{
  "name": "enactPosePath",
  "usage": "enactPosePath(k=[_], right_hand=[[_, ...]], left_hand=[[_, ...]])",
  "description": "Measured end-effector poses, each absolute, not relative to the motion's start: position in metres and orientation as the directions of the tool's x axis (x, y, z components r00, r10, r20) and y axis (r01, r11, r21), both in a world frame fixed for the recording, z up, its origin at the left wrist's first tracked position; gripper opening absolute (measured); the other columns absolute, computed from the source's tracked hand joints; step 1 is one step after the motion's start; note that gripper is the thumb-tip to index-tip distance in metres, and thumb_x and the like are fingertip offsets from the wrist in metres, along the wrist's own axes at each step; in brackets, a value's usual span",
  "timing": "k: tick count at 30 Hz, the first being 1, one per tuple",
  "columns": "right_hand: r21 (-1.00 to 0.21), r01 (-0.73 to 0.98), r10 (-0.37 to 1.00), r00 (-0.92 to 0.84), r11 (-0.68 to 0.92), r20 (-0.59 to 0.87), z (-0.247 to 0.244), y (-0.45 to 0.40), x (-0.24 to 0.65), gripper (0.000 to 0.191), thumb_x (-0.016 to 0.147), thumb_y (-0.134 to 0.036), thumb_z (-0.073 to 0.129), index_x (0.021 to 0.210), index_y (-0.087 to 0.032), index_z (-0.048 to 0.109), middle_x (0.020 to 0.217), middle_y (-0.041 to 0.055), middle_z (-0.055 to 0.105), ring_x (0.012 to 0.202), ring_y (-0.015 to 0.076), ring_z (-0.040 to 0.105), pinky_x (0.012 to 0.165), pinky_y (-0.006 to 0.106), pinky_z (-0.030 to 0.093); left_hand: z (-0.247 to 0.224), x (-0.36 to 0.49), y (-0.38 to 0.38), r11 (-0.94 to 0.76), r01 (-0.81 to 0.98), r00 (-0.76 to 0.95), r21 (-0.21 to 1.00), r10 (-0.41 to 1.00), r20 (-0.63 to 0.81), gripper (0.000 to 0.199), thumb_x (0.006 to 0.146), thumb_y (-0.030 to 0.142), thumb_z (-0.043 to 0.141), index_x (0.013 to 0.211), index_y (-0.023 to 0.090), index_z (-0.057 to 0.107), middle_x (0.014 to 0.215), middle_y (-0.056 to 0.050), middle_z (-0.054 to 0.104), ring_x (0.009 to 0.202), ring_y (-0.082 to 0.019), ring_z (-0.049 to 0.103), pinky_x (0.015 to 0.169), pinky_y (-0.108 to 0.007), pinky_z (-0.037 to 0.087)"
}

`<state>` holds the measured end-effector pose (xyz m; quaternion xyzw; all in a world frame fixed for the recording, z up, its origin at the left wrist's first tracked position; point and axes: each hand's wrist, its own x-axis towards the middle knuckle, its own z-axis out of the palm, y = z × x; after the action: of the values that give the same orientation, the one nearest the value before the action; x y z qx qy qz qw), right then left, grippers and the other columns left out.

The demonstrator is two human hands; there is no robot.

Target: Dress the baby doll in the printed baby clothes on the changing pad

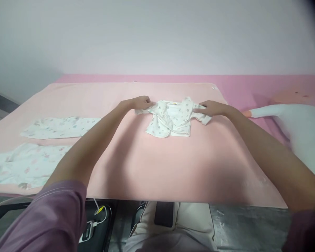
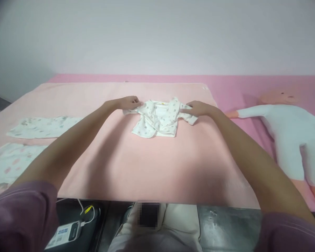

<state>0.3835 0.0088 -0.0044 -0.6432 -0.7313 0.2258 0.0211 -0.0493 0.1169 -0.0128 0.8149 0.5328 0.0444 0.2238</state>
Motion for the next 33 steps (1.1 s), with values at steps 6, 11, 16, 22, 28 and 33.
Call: enactPosePath(k=[6, 11, 16, 22, 28, 33], right_hand=[[-0.348, 0.935, 0.990, -0.109, 0.070, -0.094, -0.005, 0.012, 0.398, 0.066, 0.098, -0.091, 0.064, 0.092, -0.025, 0.062, 0.105, 0.0124, 0.075, 0.097, 0.0335, 0.069, 0.088, 0.046, 0.052], [-0.433, 0.902, 0.990, -0.070, 0.011, -0.121, -0.018, 0.021, 0.373, 0.048, 0.106, -0.072, 0.063, 0.112, -0.025, 0.067, 0.100, 0.0127, 0.078, 0.100, 0.0358, 0.071, 0.094, 0.049, 0.056], [-0.309, 0.943, 0.989, -0.086, 0.120, 0.122, -0.033, 0.047, 0.359, 0.047, 0.096, -0.048, 0.071, 0.133, -0.020, 0.074, 0.142, 0.0225, 0.074, 0.136, 0.0487, 0.063, 0.114, 0.065, 0.053], [-0.203, 0.840, 0.860, -0.510, 0.503, 0.019, -0.014, 0.071, 0.335, 0.038, 0.087, -0.038, 0.076, 0.122, -0.025, 0.082, 0.130, 0.0163, 0.079, 0.135, 0.0470, 0.061, 0.116, 0.061, 0.051], [-0.410, 0.775, 0.852, -0.524, 0.481, 0.009, 0.001, 0.089, 0.328, 0.037, 0.094, -0.047, 0.074, 0.125, -0.028, 0.081, 0.128, 0.0124, 0.080, 0.115, 0.0378, 0.067, 0.101, 0.052, 0.055], [-0.298, 0.863, 0.885, -0.455, 0.409, -0.104, -0.011, 0.100, 0.339, 0.046, 0.088, -0.056, 0.084, 0.123, -0.026, 0.085, 0.121, 0.0138, 0.078, 0.108, 0.0365, 0.068, 0.096, 0.049, 0.055]], left_hand=[[-0.014, -0.078, 0.135, -0.284, 0.887, 0.385, 0.364, 0.890, -0.245, 0.083, 0.076, 0.088, 0.076, 0.132, 0.026, 0.077, 0.144, -0.015, 0.080, 0.128, -0.038, 0.076, 0.098, -0.040, 0.059], [-0.023, -0.081, 0.147, -0.278, 0.876, 0.375, 0.393, 0.906, -0.196, 0.062, 0.084, 0.076, 0.073, 0.123, 0.027, 0.077, 0.132, -0.012, 0.081, 0.120, -0.037, 0.076, 0.097, -0.043, 0.059], [-0.025, -0.061, 0.155, -0.375, 0.885, 0.402, 0.275, 0.914, -0.047, 0.054, 0.100, 0.062, 0.063, 0.132, 0.021, 0.076, 0.141, -0.018, 0.075, 0.130, -0.040, 0.067, 0.116, -0.057, 0.054], [-0.019, -0.005, 0.153, -0.838, 0.500, 0.853, 0.220, 0.520, 0.045, 0.053, 0.091, 0.045, 0.069, 0.140, 0.029, 0.080, 0.146, -0.011, 0.078, 0.144, -0.041, 0.059, 0.129, -0.055, 0.041], [-0.018, 0.028, 0.173, -0.862, 0.495, 0.863, 0.106, 0.502, 0.057, 0.033, 0.083, 0.040, 0.078, 0.111, 0.025, 0.086, 0.109, -0.014, 0.083, 0.126, -0.044, 0.064, 0.120, -0.059, 0.043], [-0.029, 0.028, 0.177, -0.833, 0.546, 0.833, 0.091, 0.551, 0.046, 0.034, 0.089, 0.042, 0.069, 0.115, 0.024, 0.080, 0.114, -0.014, 0.080, 0.124, -0.042, 0.065, 0.116, -0.057, 0.045]])
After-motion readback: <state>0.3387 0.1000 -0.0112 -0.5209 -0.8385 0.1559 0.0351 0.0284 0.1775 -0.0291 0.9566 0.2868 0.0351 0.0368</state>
